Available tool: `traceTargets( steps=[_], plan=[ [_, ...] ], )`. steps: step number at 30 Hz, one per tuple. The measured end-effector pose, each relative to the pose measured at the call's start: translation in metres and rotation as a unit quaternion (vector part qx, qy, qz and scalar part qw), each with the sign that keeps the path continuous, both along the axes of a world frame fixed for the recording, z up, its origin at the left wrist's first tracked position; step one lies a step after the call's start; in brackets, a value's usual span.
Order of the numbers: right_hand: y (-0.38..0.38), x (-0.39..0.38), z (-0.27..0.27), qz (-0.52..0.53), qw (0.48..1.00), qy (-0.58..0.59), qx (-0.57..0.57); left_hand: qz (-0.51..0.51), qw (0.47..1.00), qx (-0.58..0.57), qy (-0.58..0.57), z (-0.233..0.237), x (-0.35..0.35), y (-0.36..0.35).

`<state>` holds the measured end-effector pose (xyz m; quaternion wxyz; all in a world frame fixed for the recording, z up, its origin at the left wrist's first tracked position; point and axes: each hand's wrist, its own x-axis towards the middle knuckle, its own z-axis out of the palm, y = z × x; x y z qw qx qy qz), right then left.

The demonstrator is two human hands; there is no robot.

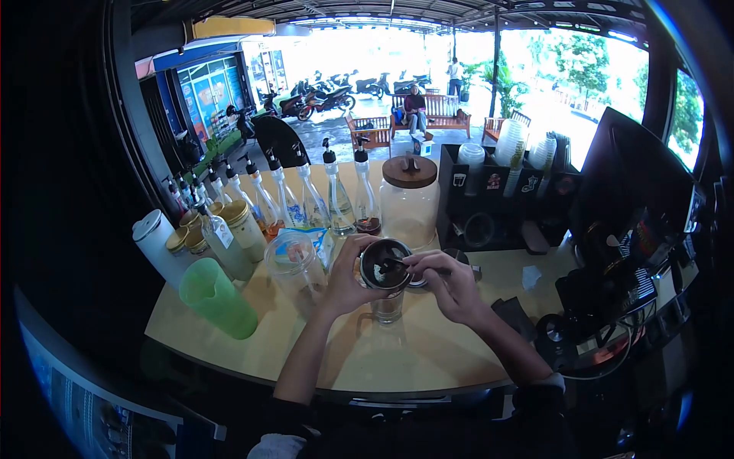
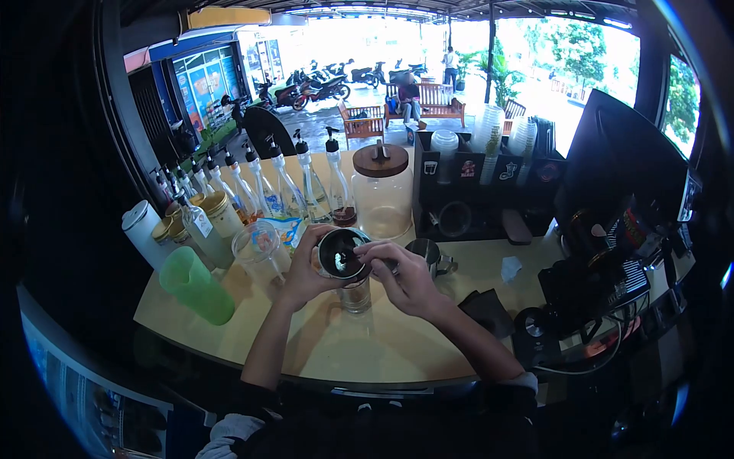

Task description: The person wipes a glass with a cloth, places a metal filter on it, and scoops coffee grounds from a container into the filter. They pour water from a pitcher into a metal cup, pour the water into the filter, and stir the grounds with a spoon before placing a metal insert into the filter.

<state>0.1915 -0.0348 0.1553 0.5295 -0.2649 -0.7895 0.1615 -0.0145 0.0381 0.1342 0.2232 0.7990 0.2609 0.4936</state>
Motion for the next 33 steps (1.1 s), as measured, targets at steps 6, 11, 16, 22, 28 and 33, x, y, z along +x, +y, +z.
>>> traceTargets(
  steps=[6,11,16,22,28,33],
  plan=[
    [0.002,0.006,-0.004,0.030,0.998,-0.007,-0.056,0.000,1.000,0.017,0.025,0.001,-0.003,0.004],
    [0.006,0.004,-0.007,0.018,0.999,0.031,-0.036,0.002,0.999,0.036,0.037,0.004,-0.002,0.003],
    [0.006,0.007,-0.006,-0.006,0.999,0.047,-0.020,0.019,0.999,0.033,0.037,0.005,-0.002,-0.001],
    [0.006,0.008,-0.007,-0.042,0.999,0.030,-0.003,0.026,0.998,0.035,0.042,0.005,-0.001,-0.001],
    [-0.001,0.004,-0.004,-0.021,1.000,0.008,0.008,0.020,0.997,0.048,0.048,0.003,-0.002,0.001],
    [-0.003,0.002,-0.003,-0.004,1.000,0.003,0.000,0.019,0.996,0.057,0.061,0.005,-0.002,-0.001]
  ],
)
